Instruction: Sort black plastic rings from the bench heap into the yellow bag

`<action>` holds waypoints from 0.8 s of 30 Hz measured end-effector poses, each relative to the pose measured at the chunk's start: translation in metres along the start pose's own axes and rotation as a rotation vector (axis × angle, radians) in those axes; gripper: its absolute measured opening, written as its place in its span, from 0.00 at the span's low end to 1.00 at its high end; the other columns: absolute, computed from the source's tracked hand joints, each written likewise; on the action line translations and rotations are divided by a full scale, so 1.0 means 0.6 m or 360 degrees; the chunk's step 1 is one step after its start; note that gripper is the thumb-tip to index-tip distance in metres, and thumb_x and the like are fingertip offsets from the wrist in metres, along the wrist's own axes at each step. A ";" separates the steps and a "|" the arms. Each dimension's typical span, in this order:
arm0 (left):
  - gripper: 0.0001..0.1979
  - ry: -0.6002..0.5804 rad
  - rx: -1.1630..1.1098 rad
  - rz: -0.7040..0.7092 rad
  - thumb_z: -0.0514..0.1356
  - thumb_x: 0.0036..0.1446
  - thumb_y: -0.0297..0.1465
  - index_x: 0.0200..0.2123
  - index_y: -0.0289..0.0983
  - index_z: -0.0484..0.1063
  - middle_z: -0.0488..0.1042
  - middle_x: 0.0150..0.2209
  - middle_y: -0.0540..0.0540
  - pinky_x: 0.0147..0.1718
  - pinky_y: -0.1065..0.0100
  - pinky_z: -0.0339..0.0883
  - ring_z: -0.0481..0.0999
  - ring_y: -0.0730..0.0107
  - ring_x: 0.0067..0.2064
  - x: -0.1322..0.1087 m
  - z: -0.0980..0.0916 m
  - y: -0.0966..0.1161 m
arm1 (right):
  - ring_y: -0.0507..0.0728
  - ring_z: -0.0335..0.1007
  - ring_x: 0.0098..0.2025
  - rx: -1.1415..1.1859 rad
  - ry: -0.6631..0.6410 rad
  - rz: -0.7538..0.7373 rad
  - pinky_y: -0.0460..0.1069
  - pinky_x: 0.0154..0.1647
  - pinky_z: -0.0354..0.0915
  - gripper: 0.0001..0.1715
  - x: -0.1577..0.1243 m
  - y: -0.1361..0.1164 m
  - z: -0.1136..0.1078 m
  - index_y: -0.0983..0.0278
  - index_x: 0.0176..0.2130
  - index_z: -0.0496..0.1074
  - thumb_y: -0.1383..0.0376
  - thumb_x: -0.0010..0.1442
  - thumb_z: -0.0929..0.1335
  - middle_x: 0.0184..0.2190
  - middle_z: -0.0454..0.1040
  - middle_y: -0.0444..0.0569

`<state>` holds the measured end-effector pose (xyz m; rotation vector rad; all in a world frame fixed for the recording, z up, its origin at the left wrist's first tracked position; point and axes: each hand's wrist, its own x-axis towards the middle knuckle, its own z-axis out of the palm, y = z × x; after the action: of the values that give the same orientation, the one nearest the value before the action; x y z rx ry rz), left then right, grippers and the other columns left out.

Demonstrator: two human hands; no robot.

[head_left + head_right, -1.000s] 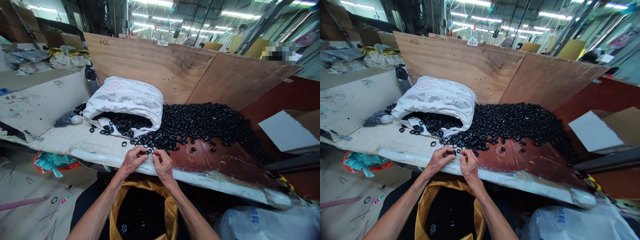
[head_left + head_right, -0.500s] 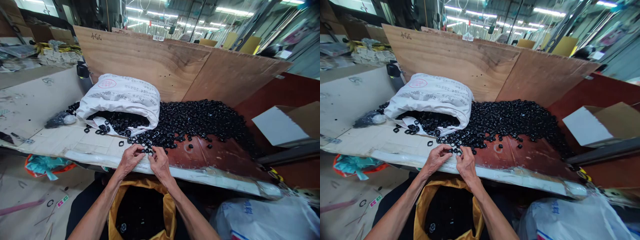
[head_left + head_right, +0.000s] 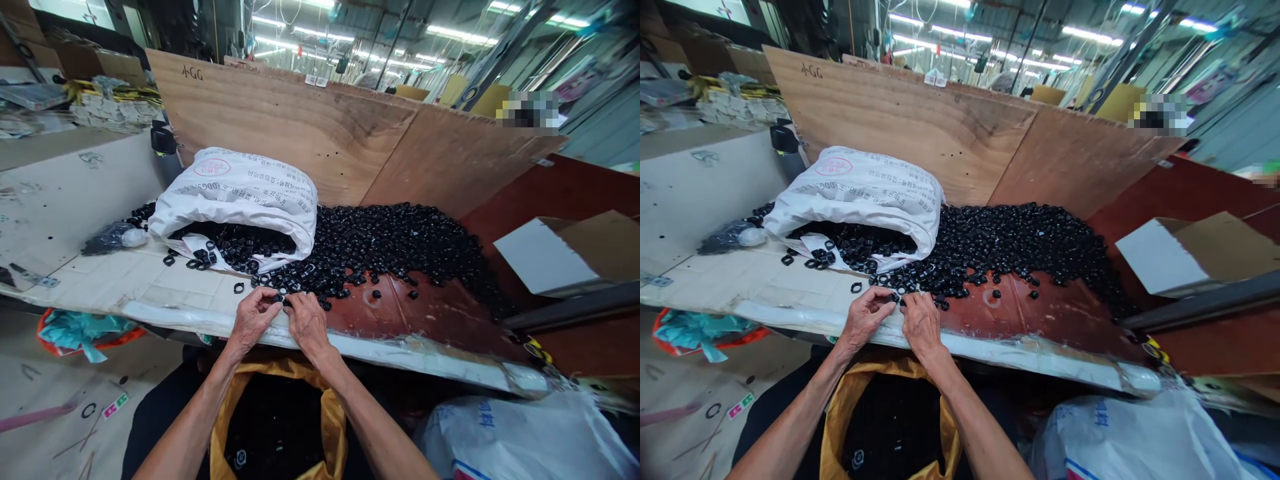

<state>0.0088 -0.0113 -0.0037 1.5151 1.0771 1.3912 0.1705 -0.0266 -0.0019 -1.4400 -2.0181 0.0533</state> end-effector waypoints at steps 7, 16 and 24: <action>0.12 -0.0091 -0.0055 -0.0104 0.68 0.54 0.33 0.41 0.36 0.76 0.77 0.37 0.48 0.30 0.73 0.72 0.76 0.75 0.30 0.002 -0.004 0.008 | 0.61 0.70 0.43 0.0566 0.0279 0.0066 0.55 0.47 0.68 0.10 -0.011 0.004 -0.025 0.63 0.43 0.73 0.71 0.62 0.66 0.40 0.76 0.52; 0.13 -0.0286 -0.0139 -0.0059 0.70 0.54 0.35 0.42 0.36 0.79 0.80 0.40 0.44 0.41 0.66 0.76 0.79 0.66 0.40 0.009 -0.010 0.015 | 0.58 0.74 0.44 0.0969 0.0281 0.0000 0.54 0.46 0.72 0.12 -0.017 0.002 -0.039 0.62 0.43 0.78 0.70 0.62 0.67 0.41 0.75 0.53; 0.13 -0.0373 -0.0186 -0.0030 0.69 0.55 0.34 0.44 0.37 0.80 0.79 0.41 0.44 0.43 0.64 0.75 0.79 0.65 0.42 0.010 -0.010 0.010 | 0.57 0.74 0.42 0.1017 0.0349 0.0148 0.51 0.44 0.73 0.11 -0.022 0.010 -0.028 0.62 0.45 0.75 0.68 0.62 0.69 0.40 0.75 0.51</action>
<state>0.0035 -0.0077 0.0043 1.5345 0.8491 1.2075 0.1869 -0.0409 0.0026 -1.0675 -1.5534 0.5094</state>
